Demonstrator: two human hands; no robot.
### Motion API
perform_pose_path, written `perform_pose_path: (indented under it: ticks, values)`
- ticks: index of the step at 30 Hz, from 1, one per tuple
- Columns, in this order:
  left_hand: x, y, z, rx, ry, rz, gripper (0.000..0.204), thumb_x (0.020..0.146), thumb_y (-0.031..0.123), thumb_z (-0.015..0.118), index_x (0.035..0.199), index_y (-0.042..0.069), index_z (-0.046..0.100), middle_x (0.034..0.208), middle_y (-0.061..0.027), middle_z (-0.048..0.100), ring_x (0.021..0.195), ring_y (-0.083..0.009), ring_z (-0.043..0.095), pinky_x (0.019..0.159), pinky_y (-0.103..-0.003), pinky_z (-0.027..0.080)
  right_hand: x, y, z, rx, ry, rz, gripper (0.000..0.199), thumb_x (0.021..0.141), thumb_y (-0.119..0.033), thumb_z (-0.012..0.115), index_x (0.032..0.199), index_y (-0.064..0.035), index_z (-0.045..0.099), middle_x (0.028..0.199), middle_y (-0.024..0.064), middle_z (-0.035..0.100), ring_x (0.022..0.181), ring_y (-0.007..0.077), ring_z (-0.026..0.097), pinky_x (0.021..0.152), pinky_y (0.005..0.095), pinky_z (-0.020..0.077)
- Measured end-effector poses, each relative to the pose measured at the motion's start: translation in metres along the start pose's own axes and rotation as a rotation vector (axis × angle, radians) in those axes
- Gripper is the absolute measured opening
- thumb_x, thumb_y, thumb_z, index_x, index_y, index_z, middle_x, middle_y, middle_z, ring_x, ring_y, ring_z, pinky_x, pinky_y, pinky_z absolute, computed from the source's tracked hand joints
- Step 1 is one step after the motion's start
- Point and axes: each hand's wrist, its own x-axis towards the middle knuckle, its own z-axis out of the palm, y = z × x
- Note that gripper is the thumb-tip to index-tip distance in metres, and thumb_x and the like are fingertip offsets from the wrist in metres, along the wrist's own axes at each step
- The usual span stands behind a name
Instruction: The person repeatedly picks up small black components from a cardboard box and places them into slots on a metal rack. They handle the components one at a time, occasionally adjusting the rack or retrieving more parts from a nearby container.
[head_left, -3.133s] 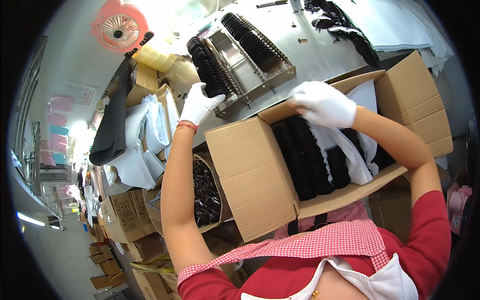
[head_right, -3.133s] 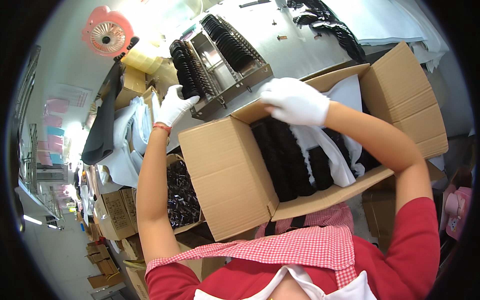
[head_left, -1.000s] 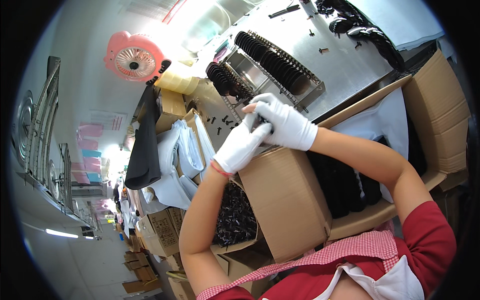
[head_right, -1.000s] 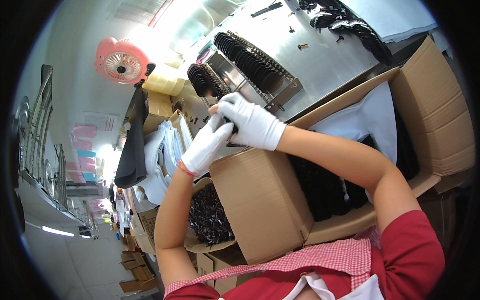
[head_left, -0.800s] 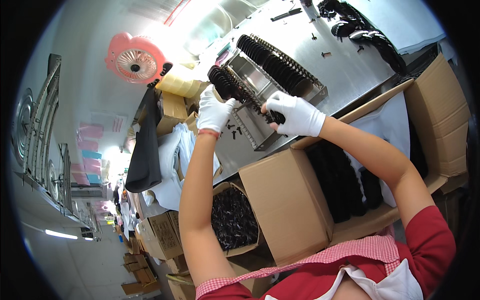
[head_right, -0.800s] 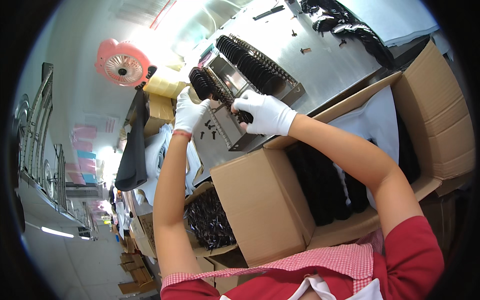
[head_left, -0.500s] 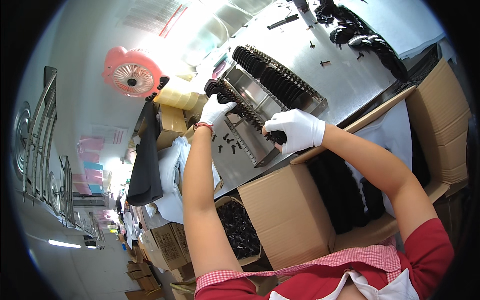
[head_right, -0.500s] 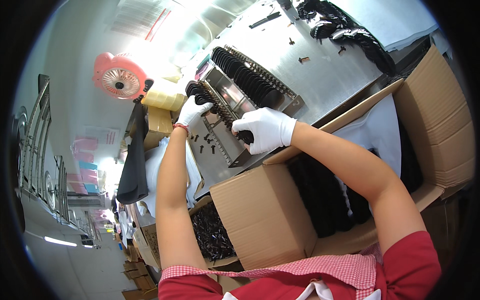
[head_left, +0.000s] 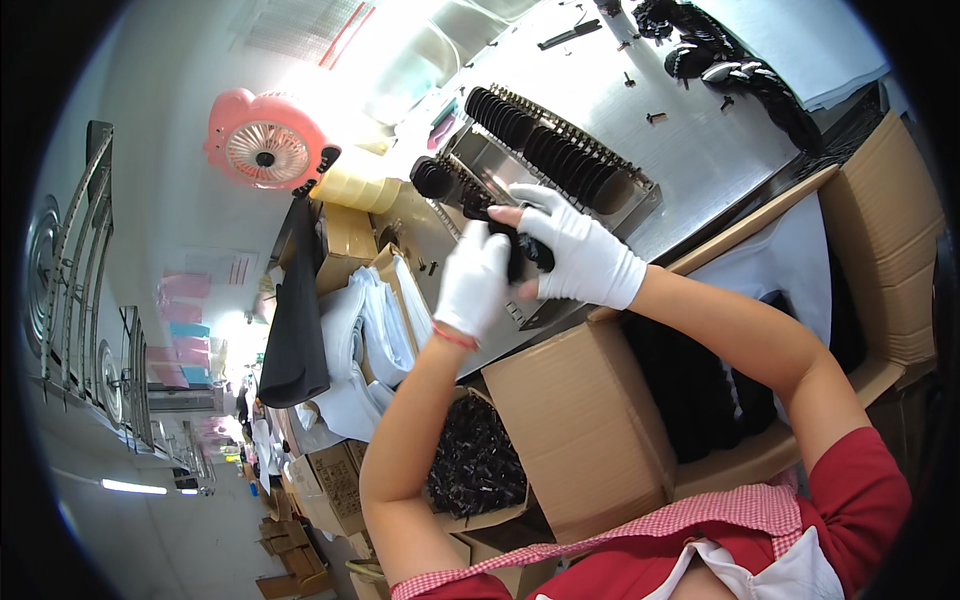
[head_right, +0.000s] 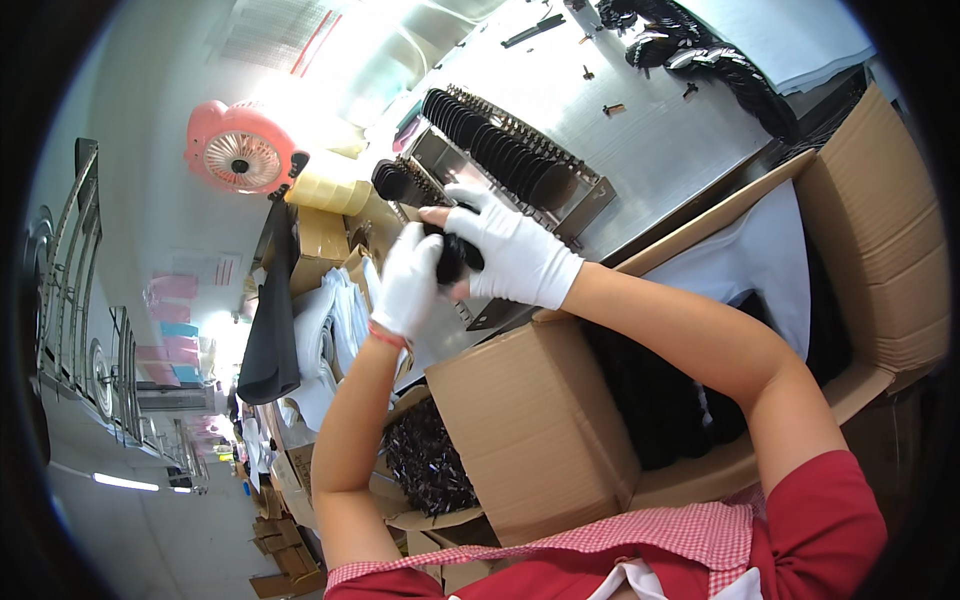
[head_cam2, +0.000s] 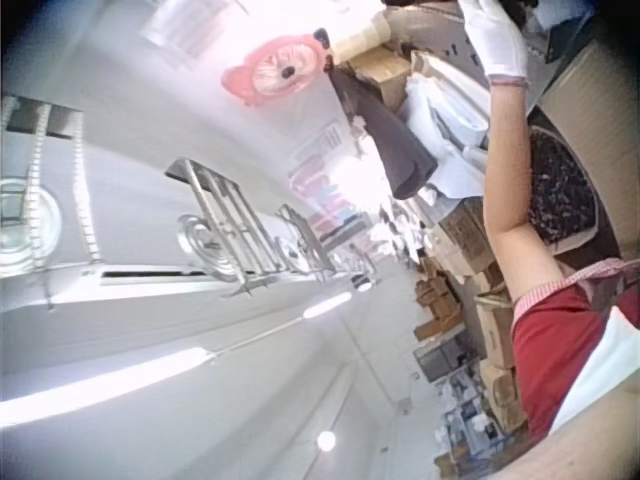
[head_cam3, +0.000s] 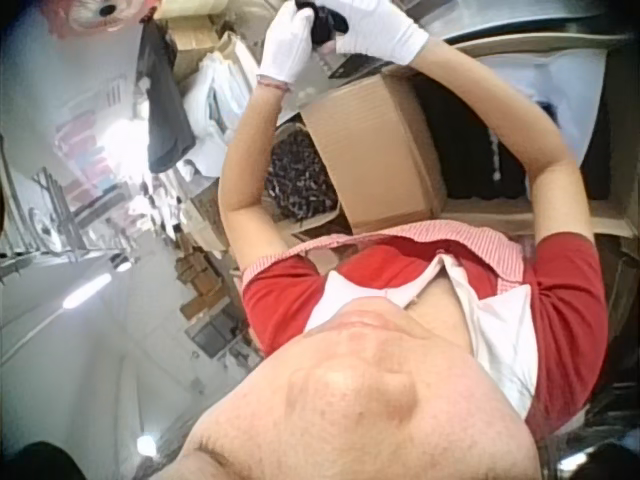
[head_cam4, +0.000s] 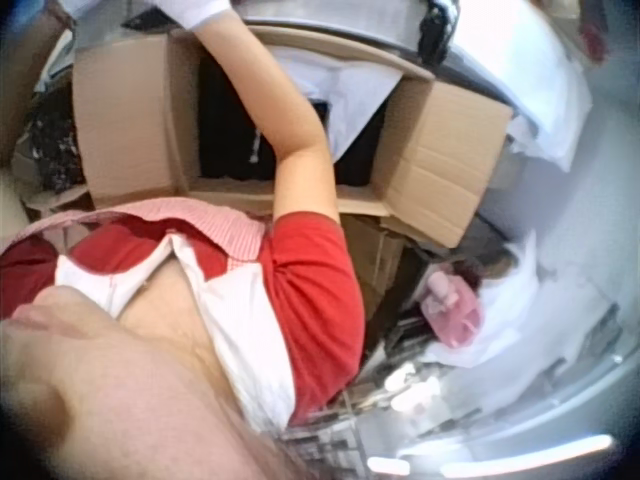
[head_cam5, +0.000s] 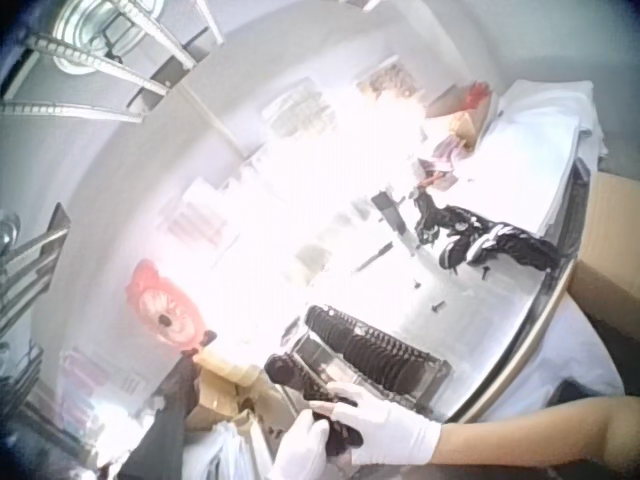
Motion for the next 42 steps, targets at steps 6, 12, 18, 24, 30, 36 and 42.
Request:
perform_pose_path:
  ticks: [6,12,18,24,30,36,42]
  values:
    - [0.02,-0.002,-0.035,-0.876,-0.512,-0.439,0.031,0.099,0.023,0.054,0.114,-0.002,0.061,0.091,-0.0125,0.069,0.082,-0.0196,0.068,0.076,-0.033,0.054,-0.007,0.007,-0.022,-0.124,-0.026,-0.023,0.048,0.068,-0.018,0.078,0.113,-0.0112,0.061,0.108,0.0107,0.058,0.096,0.0293,0.066,0.082,0.0374,0.0576]
    - [0.067,-0.172,0.003,0.085,0.212,-0.455,0.058,0.081,0.018,0.077,0.13,-0.002,0.052,0.114,-0.0187,0.062,0.11,-0.0276,0.059,0.099,-0.034,0.046,-0.009,0.028,-0.02,-0.175,-0.33,-0.159,0.04,0.068,-0.02,0.074,0.104,-0.0107,0.059,0.094,0.0105,0.058,0.076,0.0306,0.066,0.065,0.0398,0.057]
    - [0.113,-0.206,0.022,-0.214,-0.14,-0.489,0.061,0.074,0.018,0.078,0.128,0.001,0.055,0.127,-0.0163,0.055,0.115,-0.0303,0.055,0.104,-0.035,0.043,-0.004,0.033,-0.034,-0.105,-0.513,-0.156,0.046,0.067,-0.018,0.076,0.109,-0.013,0.058,0.099,0.0111,0.057,0.08,0.0318,0.066,0.068,0.0397,0.0564]
    - [0.126,-0.18,0.04,0.489,0.092,-0.353,0.055,0.084,0.015,0.063,0.136,0.004,0.05,0.136,-0.02,0.054,0.113,-0.0354,0.062,0.098,-0.04,0.05,-0.003,0.038,-0.036,-0.093,-0.503,-0.164,0.049,0.064,-0.014,0.075,0.109,-0.0139,0.058,0.098,0.0107,0.057,0.082,0.0311,0.065,0.07,0.0387,0.0561]
    - [0.073,-0.118,-0.005,0.333,0.063,-0.623,0.038,0.09,0.029,0.056,0.119,0.004,0.059,0.103,-0.027,0.069,0.096,-0.0443,0.066,0.085,-0.052,0.051,-0.009,0.036,-0.022,-0.012,-0.221,-0.17,0.052,0.067,-0.008,0.078,0.113,-0.0093,0.054,0.109,0.0111,0.056,0.097,0.0308,0.062,0.081,0.0379,0.0555]
    - [-0.002,0.053,-0.001,-0.562,0.143,-0.221,0.018,0.098,0.019,0.055,0.104,0.002,0.06,0.085,-0.0178,0.066,0.079,-0.0278,0.068,0.07,-0.037,0.052,-0.024,-0.018,-0.022,0.011,0.096,-0.161,0.07,0.068,-0.015,0.085,0.126,-0.0076,0.045,0.14,0.024,0.041,0.125,0.0453,0.048,0.103,0.0452,0.046]
    - [-0.048,0.109,0.029,-1.41,-0.054,-0.338,0.048,0.103,0.049,0.044,0.13,0.009,0.049,0.123,-0.0035,0.058,0.112,-0.0159,0.057,0.091,-0.031,0.049,-0.063,-0.046,-0.044,0.044,0.051,-0.337,0.096,0.06,0.0,0.084,0.143,-0.0124,0.037,0.13,0.0204,0.054,0.115,0.0422,0.057,0.094,0.0425,0.0517]
